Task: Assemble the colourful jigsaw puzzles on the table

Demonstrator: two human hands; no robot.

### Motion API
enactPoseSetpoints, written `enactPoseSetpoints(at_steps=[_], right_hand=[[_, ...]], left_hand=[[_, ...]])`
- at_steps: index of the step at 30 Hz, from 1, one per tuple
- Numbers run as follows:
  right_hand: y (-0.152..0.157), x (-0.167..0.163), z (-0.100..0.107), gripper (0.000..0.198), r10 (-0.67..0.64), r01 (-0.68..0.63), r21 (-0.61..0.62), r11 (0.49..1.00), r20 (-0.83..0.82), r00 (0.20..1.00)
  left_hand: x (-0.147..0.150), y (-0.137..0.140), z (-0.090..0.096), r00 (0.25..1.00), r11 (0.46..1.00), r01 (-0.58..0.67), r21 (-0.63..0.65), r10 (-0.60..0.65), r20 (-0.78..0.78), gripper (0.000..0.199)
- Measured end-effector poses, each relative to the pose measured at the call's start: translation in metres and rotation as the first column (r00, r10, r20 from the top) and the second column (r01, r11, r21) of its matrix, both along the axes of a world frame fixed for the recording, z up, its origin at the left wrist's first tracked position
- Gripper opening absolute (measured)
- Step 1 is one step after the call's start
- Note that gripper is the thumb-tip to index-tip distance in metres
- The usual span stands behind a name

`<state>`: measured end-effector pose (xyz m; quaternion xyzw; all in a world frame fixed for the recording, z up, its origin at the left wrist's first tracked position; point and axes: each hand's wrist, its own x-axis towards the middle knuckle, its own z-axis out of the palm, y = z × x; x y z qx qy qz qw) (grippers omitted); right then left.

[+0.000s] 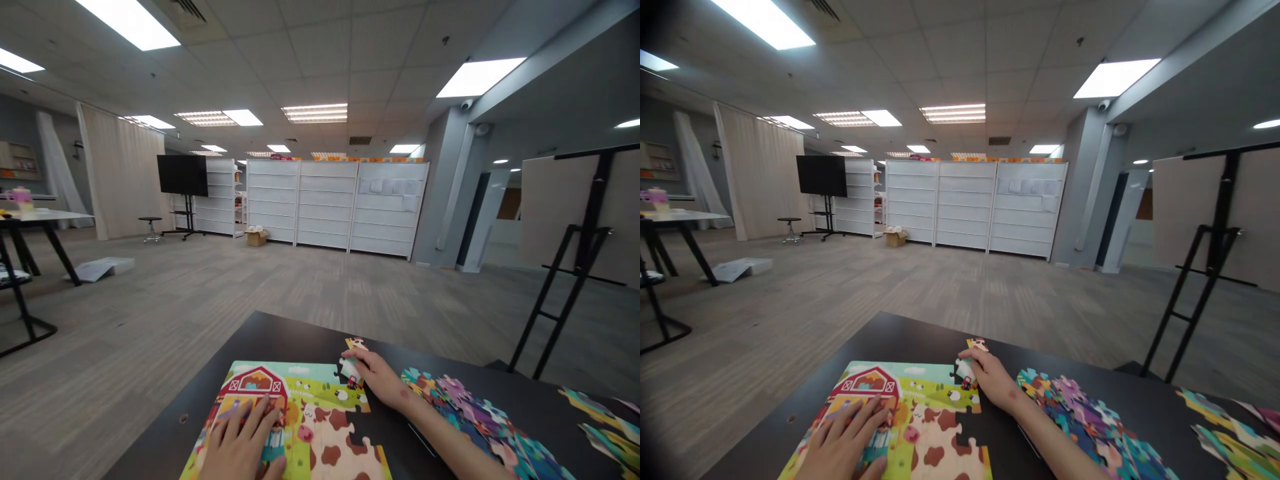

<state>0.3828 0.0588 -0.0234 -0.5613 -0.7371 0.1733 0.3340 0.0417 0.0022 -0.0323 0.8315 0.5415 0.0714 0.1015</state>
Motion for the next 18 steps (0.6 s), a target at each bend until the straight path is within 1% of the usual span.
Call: enactPoseSetpoints(at_steps=[3,6,11,16,18], right_hand=[[-0.004,-0.004,-0.002,0.034,-0.002,0.002,0.024,1.000,0.018,1.000],[-0.004,-0.005,-0.005,0.027,-0.009,0.008,0.047,0.999,0.036,0.999],[0.000,-0.006,-0.008,0.025,0.057,-0.064,0.068,0.996,0.090,0.994],[-0.006,-0.010,-0.003,0.028,0.101,-0.114,0.072,0.991,0.172,0.980],[-0.008,-0.009,0.000,0.026,0.100,-0.116,0.070,0.991,0.201,0.974]], left_hand=[[0.000,-0.001,0.001,1.000,1.000,0.011,-0.009,-0.011,0.009,0.057],[0.002,-0.003,0.002,1.000,1.000,-0.014,0.021,0.014,0.002,0.057],[0.006,-0.005,0.008,0.999,0.999,-0.036,0.017,0.037,-0.019,0.057],[0.005,-0.004,0.010,1.000,0.999,-0.012,-0.038,0.011,-0.030,0.058],[0.004,-0.003,0.011,0.999,0.999,-0.015,-0.042,0.013,-0.034,0.058]])
